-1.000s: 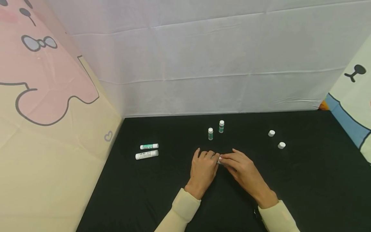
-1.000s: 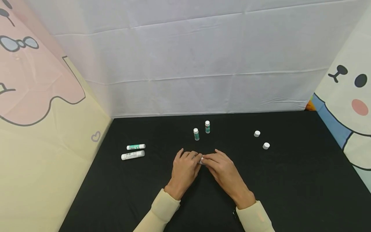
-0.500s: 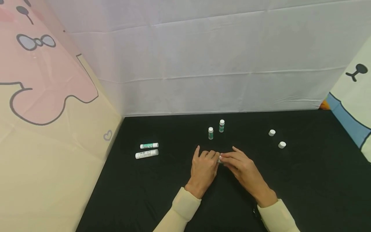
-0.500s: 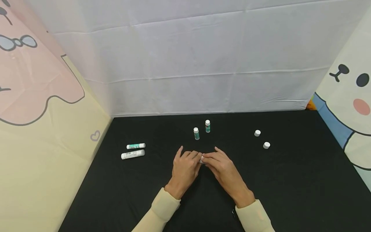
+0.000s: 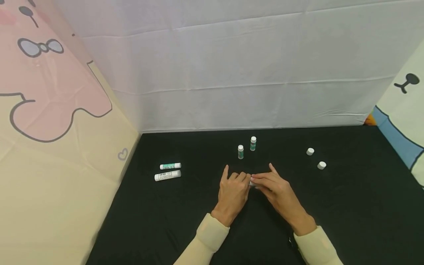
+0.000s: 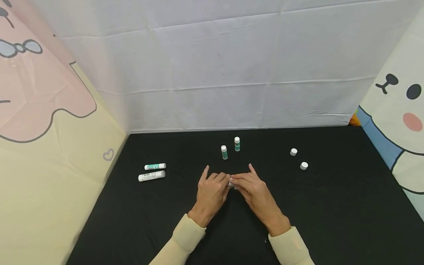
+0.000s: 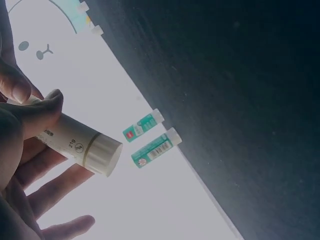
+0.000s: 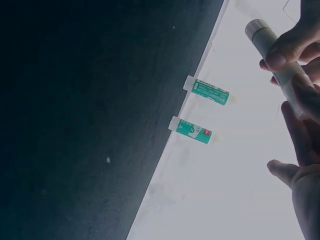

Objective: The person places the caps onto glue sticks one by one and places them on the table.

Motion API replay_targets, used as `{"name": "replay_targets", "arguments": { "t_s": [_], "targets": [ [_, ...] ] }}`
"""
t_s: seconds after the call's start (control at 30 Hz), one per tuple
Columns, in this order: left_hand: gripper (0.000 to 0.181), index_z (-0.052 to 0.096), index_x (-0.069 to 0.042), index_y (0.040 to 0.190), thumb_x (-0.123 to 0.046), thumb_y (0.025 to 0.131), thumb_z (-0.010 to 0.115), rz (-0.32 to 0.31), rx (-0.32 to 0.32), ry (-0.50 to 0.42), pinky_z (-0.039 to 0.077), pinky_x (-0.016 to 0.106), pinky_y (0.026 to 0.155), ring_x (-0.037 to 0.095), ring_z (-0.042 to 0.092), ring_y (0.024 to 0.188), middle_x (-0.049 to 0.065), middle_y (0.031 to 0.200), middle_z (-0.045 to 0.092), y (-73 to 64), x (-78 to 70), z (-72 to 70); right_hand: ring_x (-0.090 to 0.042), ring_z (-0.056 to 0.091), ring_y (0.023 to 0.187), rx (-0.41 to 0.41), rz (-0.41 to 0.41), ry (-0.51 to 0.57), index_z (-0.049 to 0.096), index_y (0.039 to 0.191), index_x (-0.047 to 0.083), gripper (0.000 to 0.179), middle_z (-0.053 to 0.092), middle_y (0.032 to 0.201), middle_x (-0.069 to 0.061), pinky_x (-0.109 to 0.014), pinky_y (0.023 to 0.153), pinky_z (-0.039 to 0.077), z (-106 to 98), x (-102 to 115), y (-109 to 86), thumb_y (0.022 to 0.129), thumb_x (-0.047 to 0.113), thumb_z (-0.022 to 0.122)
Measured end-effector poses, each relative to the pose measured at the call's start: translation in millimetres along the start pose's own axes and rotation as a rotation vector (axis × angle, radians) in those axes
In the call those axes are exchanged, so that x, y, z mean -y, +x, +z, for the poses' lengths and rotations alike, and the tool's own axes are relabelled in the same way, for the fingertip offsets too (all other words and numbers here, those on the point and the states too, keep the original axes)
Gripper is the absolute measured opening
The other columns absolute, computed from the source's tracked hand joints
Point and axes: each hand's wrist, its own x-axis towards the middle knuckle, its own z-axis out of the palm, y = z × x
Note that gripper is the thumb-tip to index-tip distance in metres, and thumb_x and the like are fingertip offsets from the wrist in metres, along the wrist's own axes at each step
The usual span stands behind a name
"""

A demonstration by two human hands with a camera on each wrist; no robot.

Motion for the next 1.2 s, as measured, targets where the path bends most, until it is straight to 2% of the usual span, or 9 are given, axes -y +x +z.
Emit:
{"name": "replay_targets", "arguments": {
  "t_s": [0.23,0.4,0.6,0.9,1.07,1.2],
  "targets": [
    [0.012,0.081,-0.018,0.101,-0.025,0.091,0.084,-0.003,-0.013,0.002,0.052,0.056,0.109,0.011,0.073,0.084,-0.007,0.092,0.076,0.3,-0.1,-1.9,-0.028,0.077,0.096,0.004,0.034,-0.016,0.080,0.102,0.000,0.044,0.079,0.106,-0.009,-0.035,0.129,0.023,2,2,0.5,0.063,-0.020,0.088],
    [0.015,0.082,-0.019,0.102,-0.025,0.089,0.087,-0.038,-0.026,-0.007,0.053,0.057,0.107,0.013,0.073,0.089,-0.007,0.097,0.077,1.8,-0.8,-5.5,-0.029,0.076,0.096,-0.002,0.038,-0.032,0.080,0.105,-0.002,0.048,0.079,0.107,-0.010,-0.033,0.129,0.024,3,4,2.4,0.062,-0.021,0.089],
    [0.023,0.082,-0.020,0.107,-0.025,0.086,0.090,-0.085,-0.005,-0.010,0.055,0.055,0.105,0.016,0.074,0.095,-0.006,0.104,0.078,4.0,-1.0,-9.7,-0.029,0.075,0.098,-0.006,0.017,-0.053,0.079,0.108,-0.003,0.051,0.078,0.109,-0.011,-0.035,0.128,0.028,2,5,5.9,0.062,-0.022,0.089],
    [0.031,0.082,-0.021,0.112,-0.030,0.084,0.092,-0.089,0.037,0.000,0.055,0.055,0.106,0.016,0.074,0.096,-0.005,0.105,0.078,1.0,-0.2,-10.3,-0.030,0.075,0.100,0.008,0.006,-0.081,0.079,0.110,-0.001,0.052,0.077,0.111,-0.011,-0.038,0.126,0.033,0,4,2.9,0.062,-0.018,0.091],
    [0.035,0.083,-0.019,0.112,-0.030,0.081,0.094,-0.102,0.048,0.000,0.056,0.055,0.104,0.018,0.075,0.096,-0.003,0.106,0.078,-2.2,4.2,-10.1,-0.032,0.074,0.101,-0.001,0.005,-0.089,0.078,0.113,0.000,0.060,0.077,0.114,-0.012,-0.035,0.127,0.031,-5,2,2.0,0.058,-0.019,0.093],
    [0.033,0.083,-0.018,0.111,-0.029,0.082,0.094,-0.117,0.057,-0.008,0.057,0.053,0.103,0.018,0.075,0.095,-0.002,0.105,0.078,-4.6,9.2,-9.6,-0.033,0.074,0.101,-0.002,-0.001,-0.088,0.078,0.114,0.000,0.060,0.077,0.115,-0.013,-0.030,0.127,0.029,-9,0,2.0,0.059,-0.018,0.093]
  ]
}}
